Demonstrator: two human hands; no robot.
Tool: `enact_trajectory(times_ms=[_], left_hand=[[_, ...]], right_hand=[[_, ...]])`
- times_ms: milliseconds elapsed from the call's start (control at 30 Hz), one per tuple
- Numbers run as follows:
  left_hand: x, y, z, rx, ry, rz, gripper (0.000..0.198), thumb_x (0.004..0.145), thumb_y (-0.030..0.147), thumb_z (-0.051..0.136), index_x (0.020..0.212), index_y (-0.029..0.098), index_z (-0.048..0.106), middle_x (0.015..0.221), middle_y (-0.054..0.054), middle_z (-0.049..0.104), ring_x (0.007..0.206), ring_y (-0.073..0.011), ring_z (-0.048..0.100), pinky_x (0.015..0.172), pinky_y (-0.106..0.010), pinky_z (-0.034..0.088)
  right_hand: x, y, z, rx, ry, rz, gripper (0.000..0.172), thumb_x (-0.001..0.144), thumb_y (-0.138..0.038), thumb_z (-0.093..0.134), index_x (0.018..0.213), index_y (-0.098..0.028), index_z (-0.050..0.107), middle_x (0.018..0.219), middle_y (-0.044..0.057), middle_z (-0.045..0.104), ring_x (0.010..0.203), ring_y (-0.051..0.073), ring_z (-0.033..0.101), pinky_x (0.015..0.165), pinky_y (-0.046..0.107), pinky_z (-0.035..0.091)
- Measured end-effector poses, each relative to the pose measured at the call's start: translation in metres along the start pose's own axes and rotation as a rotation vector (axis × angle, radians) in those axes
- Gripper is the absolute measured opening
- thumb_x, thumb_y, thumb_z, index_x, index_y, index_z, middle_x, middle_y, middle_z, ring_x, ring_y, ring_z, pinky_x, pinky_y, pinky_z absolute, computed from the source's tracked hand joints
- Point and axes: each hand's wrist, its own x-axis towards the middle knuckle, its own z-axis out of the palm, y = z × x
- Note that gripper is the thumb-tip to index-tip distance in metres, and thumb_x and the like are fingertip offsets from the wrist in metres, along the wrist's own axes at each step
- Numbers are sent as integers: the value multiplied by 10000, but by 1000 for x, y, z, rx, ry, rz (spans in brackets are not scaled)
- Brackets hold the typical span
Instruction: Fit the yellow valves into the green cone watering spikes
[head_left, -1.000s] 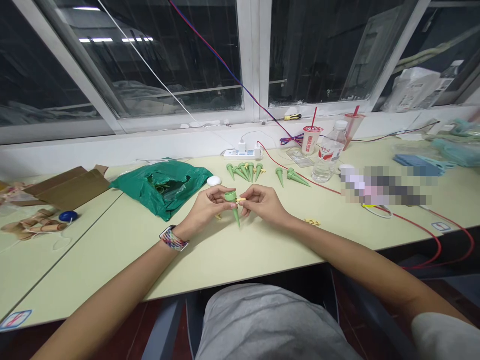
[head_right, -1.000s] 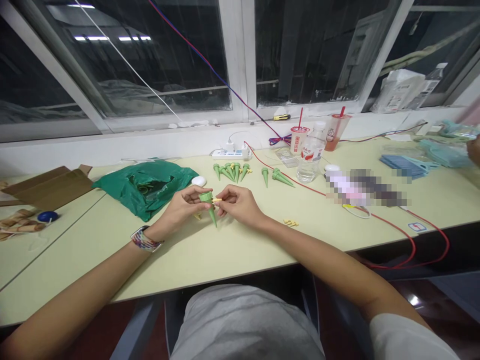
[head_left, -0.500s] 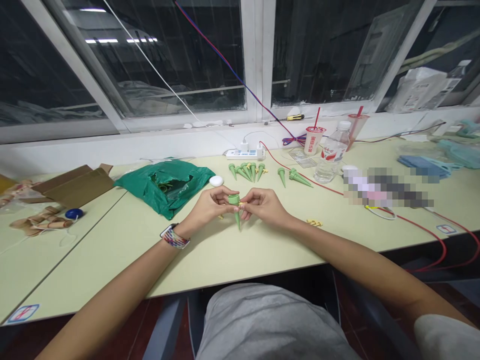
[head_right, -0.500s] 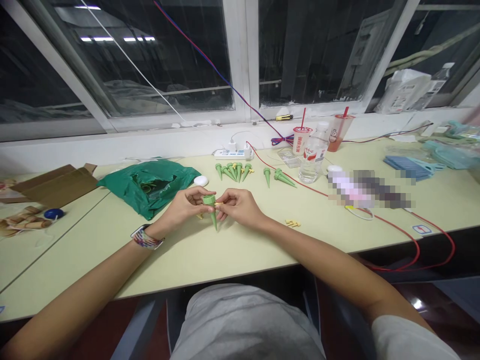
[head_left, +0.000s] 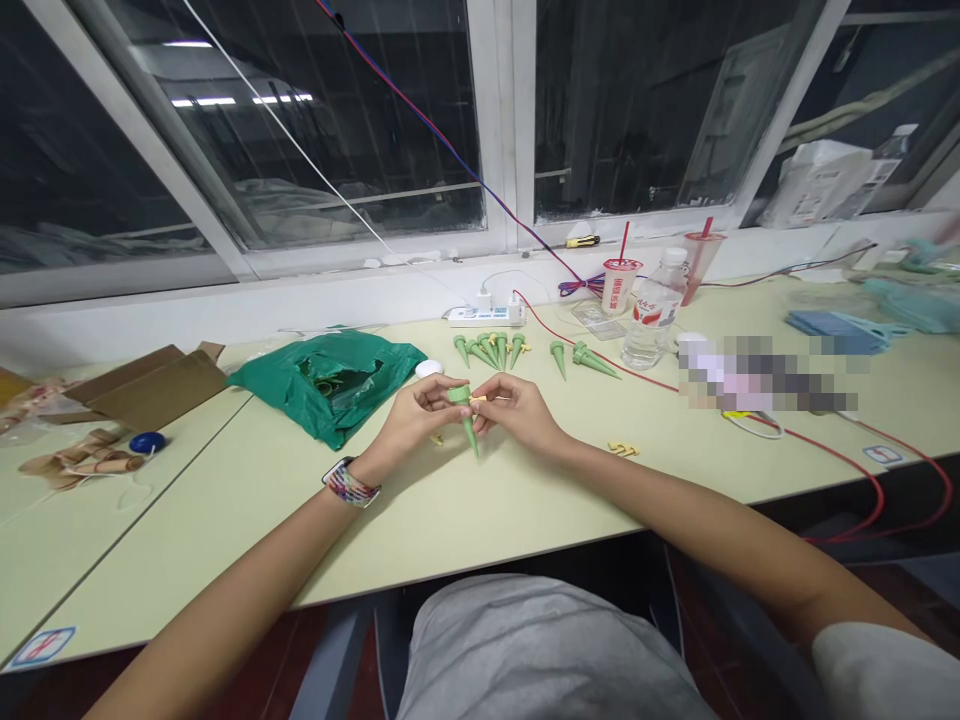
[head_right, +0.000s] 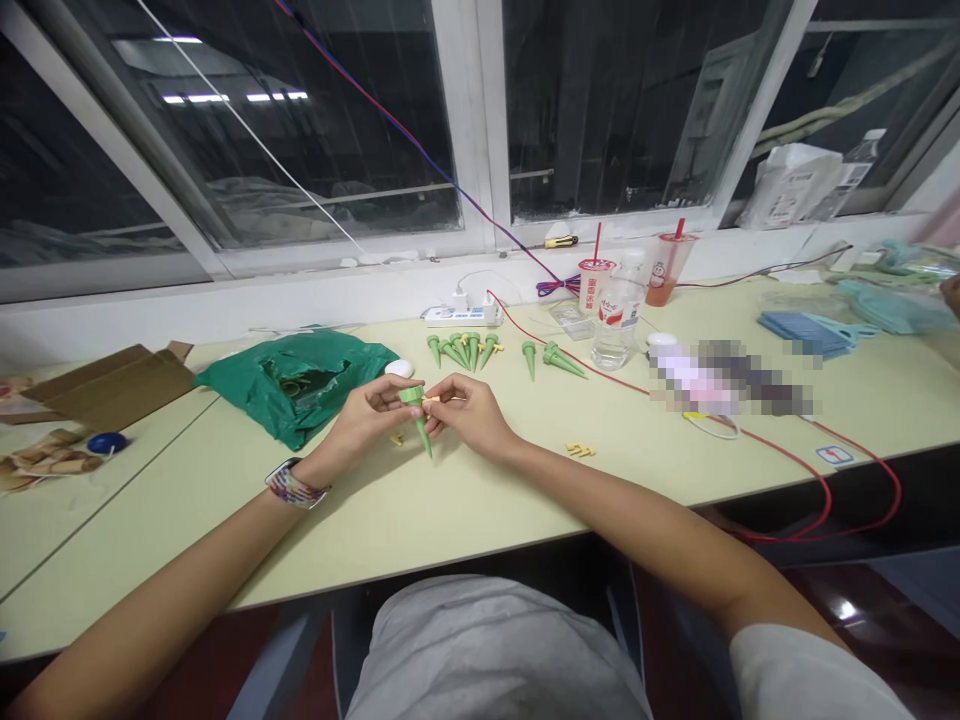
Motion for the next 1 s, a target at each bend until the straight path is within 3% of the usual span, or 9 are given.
enact_trajectory(times_ms=[200,333,433,533,633,733,867,1000], left_hand=[[-2,-2,-11,88,-50,34,553,811,411,841,1306,189,731,806,-24,683,759,-169,645,663,-266,488],[-5,2,-7,26,-87,-19,761,782,389,860,1470,198,599,844,-28,719,763,-176,665,669,-272,508],[-6,0,-1,-11,-129,-29,715,791,396,853,1429,193,604,819,-29,720,739,-179,679,627,-259,502],[-6,-3,4,-48,-146,-21,643,830,394,821,1397,201,586,870,-45,736,818,-199,713,675,-273,544],[-6,-4,6,-132,-89,15,544,878,402,762,1348,198,581,1067,-92,730,977,-231,734,856,-371,609],[-6,-1,2,-179,-20,64,434,900,394,720,1267,192,605,1210,-113,668,1029,-245,735,938,-445,617],[-8,3,-3,-151,19,79,332,905,363,693,1176,181,630,1172,-103,656,990,-240,737,899,-433,632],[-9,2,-3,-125,23,70,293,898,351,680,1135,186,626,1159,-94,645,971,-229,725,845,-402,638]], right_hand=[[2,-1,-4,-159,-43,5,481,823,-492,783,1201,-235,636,947,0,658,662,142,683,534,271,570],[5,-2,-10,-286,-54,-17,433,806,-478,800,1129,-211,692,928,18,693,726,157,678,639,292,563],[8,-2,-13,-353,-94,-65,376,774,-437,831,1045,-196,730,895,29,721,839,181,687,791,322,547],[17,-4,-20,-335,-117,-31,365,741,-425,841,999,-188,738,917,43,744,872,191,691,827,333,537],[39,-11,-37,-329,-13,-11,339,716,-401,829,950,-183,718,856,24,727,844,179,680,799,306,539],[78,-22,-66,-544,175,70,261,711,-277,777,939,-177,700,833,10,694,795,152,646,679,246,520],[129,-27,-104,-770,348,212,120,716,-225,732,788,-154,667,756,20,649,703,131,571,574,221,454],[161,-17,-123,-860,378,272,110,696,-211,724,689,-146,636,681,23,616,646,133,548,571,243,444]])
